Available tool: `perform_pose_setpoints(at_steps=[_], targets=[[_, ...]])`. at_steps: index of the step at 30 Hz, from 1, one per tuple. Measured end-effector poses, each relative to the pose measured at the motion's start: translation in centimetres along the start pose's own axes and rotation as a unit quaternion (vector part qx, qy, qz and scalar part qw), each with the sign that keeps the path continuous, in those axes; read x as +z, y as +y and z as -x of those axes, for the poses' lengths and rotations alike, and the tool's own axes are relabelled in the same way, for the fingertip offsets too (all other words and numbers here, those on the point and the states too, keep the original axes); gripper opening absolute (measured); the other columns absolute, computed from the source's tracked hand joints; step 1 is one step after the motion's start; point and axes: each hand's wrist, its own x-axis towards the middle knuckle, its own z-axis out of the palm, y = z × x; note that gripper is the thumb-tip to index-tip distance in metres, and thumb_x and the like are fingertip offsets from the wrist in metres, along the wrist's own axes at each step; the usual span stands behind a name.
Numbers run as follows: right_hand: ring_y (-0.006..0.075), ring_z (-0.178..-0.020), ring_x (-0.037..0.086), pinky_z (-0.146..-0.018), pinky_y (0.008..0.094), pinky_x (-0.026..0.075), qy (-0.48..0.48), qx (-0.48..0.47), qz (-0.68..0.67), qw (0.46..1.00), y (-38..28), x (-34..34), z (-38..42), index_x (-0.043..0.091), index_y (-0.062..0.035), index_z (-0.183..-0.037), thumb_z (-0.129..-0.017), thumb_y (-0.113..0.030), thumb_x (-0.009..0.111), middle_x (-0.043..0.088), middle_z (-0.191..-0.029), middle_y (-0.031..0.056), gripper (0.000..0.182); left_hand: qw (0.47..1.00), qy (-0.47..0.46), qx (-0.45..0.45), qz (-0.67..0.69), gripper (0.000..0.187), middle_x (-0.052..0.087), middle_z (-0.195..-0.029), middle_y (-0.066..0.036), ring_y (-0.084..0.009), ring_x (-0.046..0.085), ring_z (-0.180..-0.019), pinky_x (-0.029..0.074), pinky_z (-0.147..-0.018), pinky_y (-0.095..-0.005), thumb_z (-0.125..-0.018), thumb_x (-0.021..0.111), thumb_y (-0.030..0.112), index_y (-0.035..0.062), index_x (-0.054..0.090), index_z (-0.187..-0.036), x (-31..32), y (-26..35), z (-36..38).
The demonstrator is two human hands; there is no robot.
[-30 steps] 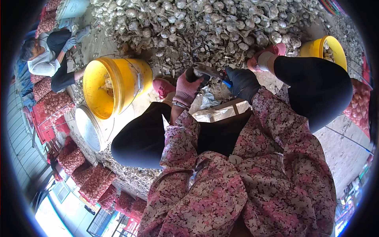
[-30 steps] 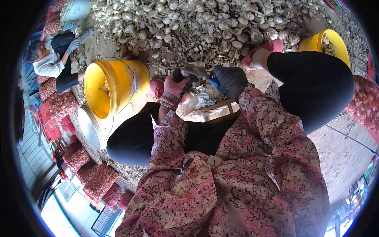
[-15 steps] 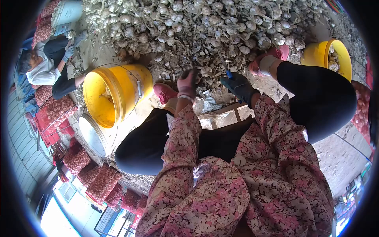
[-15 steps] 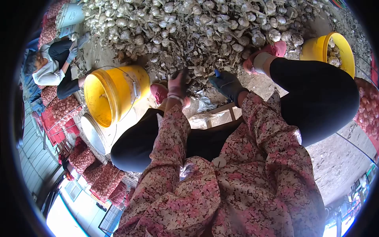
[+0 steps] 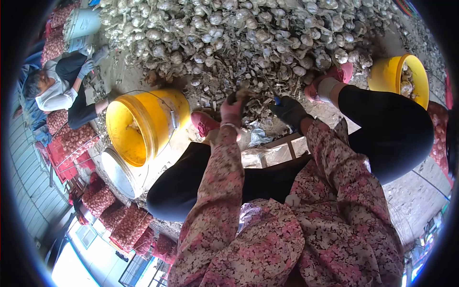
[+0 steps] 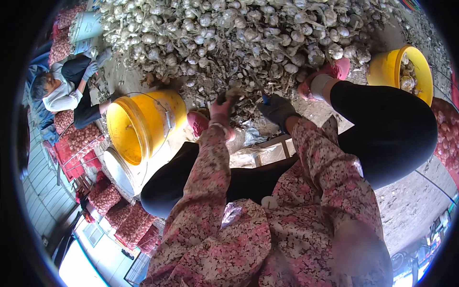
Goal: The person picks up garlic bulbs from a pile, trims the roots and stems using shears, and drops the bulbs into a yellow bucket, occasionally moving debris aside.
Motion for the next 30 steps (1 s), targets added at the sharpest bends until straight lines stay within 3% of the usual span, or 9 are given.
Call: perform_pose_setpoints(at_steps=[2,5,10,12,14,18,21,25,30], targets=[[0.0344,-0.089,0.064,-0.081,0.0392,0.049,-0.019,0.032,0.061,0.997,-0.9,0.5,-2.4,0.065,-0.0021,-0.099,-0.077,-0.051,0.062,0.066,-0.091,0.0204,0.054,0.983,0.061,-0.093,0.143,0.039,0.067,-0.091,-0.002,-0.0094,0.059,-0.069,0.045,-0.058,-0.0225,-0.078,0.073,0.014,0.0030,0.062,-0.115,-2.0,6.4,3.3],[0.0294,-0.087,0.065,-0.075,0.0385,0.049,-0.027,-0.018,0.106,0.994,-3.3,-0.1,-5.7,0.063,-0.0033,-0.102,-0.078,-0.046,0.063,0.066,-0.091,0.0171,0.049,0.960,0.144,0.219,-0.095,0.027,0.065,-0.097,-0.005,-0.0174,0.064,-0.086,0.051,-0.057,-0.0254,-0.087,0.059,0.014,0.0037,0.061,-0.112,-10.8,11.4,5.9],[0.0320,-0.086,0.065,-0.076,0.0407,0.050,0.130,-0.130,0.143,0.972,-0.5,3.3,-10.3,0.064,-0.0054,-0.106,-0.083,-0.041,0.056,0.066,-0.090,0.0207,0.043,0.903,0.308,0.278,-0.109,0.052,0.060,-0.107,-0.016,-0.0252,0.062,-0.095,0.052,-0.082,-0.0323,-0.083,0.062,0.005,-0.0008,0.045,-0.131,-21.5,20.8,11.6],[0.0229,-0.100,0.062,-0.076,0.0341,0.051,-0.095,0.047,0.343,0.933,-4.7,2.0,-6.1,0.056,-0.0048,-0.121,-0.089,-0.019,0.051,0.065,-0.108,0.0099,0.035,0.704,0.457,0.248,-0.484,0.060,0.046,-0.126,-0.021,-0.0309,0.051,-0.115,0.043,-0.097,-0.0407,-0.082,0.067,0.014,-0.0006,0.042,-0.134,-23.9,21.4,12.0],[0.0239,-0.101,0.062,-0.079,0.0366,0.051,-0.137,0.027,0.405,0.904,-5.1,2.8,-3.2,0.055,-0.0064,-0.122,-0.087,-0.023,0.053,0.064,-0.110,0.0106,0.039,0.643,0.500,0.357,-0.457,0.060,0.043,-0.129,-0.021,-0.0313,0.047,-0.117,0.041,-0.098,-0.0385,-0.079,0.072,0.018,0.0027,0.046,-0.132,-21.8,22.0,11.5],[0.0258,-0.103,0.061,-0.084,0.0417,0.050,-0.195,-0.112,0.404,0.887,-3.9,3.9,2.0,0.054,-0.0094,-0.126,-0.082,-0.033,0.059,0.062,-0.114,0.0120,0.050,0.807,0.301,0.365,-0.353,0.045,0.064,-0.104,-0.009,-0.0220,0.062,-0.092,0.049,-0.081,-0.0312,-0.079,0.070,0.013,0.0060,0.058,-0.121,-15.0,18.3,5.3],[0.0292,-0.100,0.062,-0.084,0.0442,0.049,-0.222,-0.061,0.362,0.903,-2.7,4.0,2.5,0.053,-0.0093,-0.124,-0.078,-0.039,0.064,0.062,-0.111,0.0143,0.055,0.931,0.272,0.165,-0.176,0.044,0.063,-0.113,-0.015,-0.0235,0.062,-0.101,0.048,-0.086,-0.0333,-0.077,0.070,0.020,0.0058,0.060,-0.118,-13.2,10.3,-4.1],[0.0321,-0.091,0.064,-0.079,0.0424,0.050,-0.105,-0.068,0.226,0.966,-3.4,0.2,5.2,0.056,-0.0095,-0.110,-0.079,-0.042,0.066,0.066,-0.091,0.0150,0.046,0.861,0.370,-0.112,-0.331,0.060,0.062,-0.116,-0.017,-0.0316,0.059,-0.108,0.046,-0.093,-0.0397,-0.071,0.073,0.039,0.0071,0.058,-0.120,-13.9,0.8,-14.5],[0.0336,-0.087,0.064,-0.074,0.0405,0.050,-0.014,-0.084,0.076,0.993,-5.3,-3.4,8.8,0.056,-0.0071,-0.103,-0.081,-0.035,0.066,0.065,-0.090,0.0144,0.038,0.880,0.242,-0.086,-0.400,0.057,0.065,-0.112,-0.015,-0.0357,0.058,-0.108,0.046,-0.092,-0.0423,-0.070,0.072,0.039,0.0072,0.059,-0.116,-12.2,-0.9,-18.4]])
